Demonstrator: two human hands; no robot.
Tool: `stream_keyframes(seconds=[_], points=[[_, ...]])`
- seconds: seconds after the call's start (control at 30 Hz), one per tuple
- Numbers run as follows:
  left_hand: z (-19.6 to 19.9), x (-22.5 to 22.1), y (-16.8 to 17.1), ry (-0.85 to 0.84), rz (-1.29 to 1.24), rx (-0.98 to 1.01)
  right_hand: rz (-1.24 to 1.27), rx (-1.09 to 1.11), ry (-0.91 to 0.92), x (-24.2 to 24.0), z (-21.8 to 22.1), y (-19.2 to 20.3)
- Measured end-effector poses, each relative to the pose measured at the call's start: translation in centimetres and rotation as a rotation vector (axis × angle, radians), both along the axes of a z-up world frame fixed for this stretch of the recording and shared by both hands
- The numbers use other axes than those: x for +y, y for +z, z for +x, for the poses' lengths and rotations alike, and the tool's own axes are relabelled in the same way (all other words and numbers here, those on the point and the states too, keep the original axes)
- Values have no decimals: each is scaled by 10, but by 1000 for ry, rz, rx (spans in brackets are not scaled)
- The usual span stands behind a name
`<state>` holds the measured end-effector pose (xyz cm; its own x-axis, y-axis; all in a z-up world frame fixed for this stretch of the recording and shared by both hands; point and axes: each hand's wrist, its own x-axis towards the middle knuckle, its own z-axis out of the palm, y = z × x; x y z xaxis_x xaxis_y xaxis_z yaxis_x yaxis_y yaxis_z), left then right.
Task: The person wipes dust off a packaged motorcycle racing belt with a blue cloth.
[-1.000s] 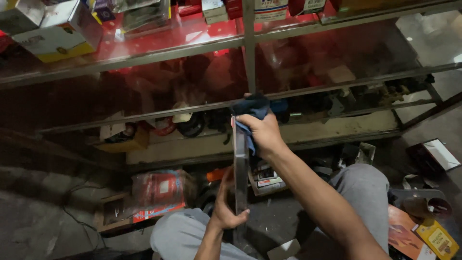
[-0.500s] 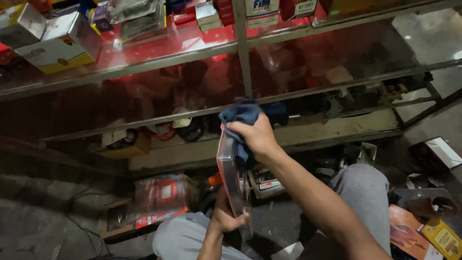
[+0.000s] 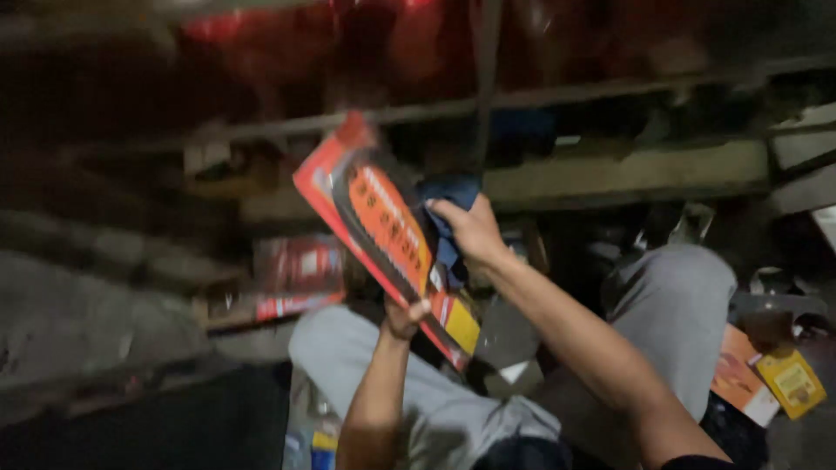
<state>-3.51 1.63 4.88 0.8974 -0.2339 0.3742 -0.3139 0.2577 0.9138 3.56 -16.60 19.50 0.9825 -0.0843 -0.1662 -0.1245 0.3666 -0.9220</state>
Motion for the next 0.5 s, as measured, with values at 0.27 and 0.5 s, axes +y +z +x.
stream_keyframes(seconds=[0.27,0.5], points=[[7,-6,19,-55,-580,342,-326,-278,59,-5,-46,-18],[17,-4,81,-29,-715,382,-435,-229,180,-10,-86,-47]])
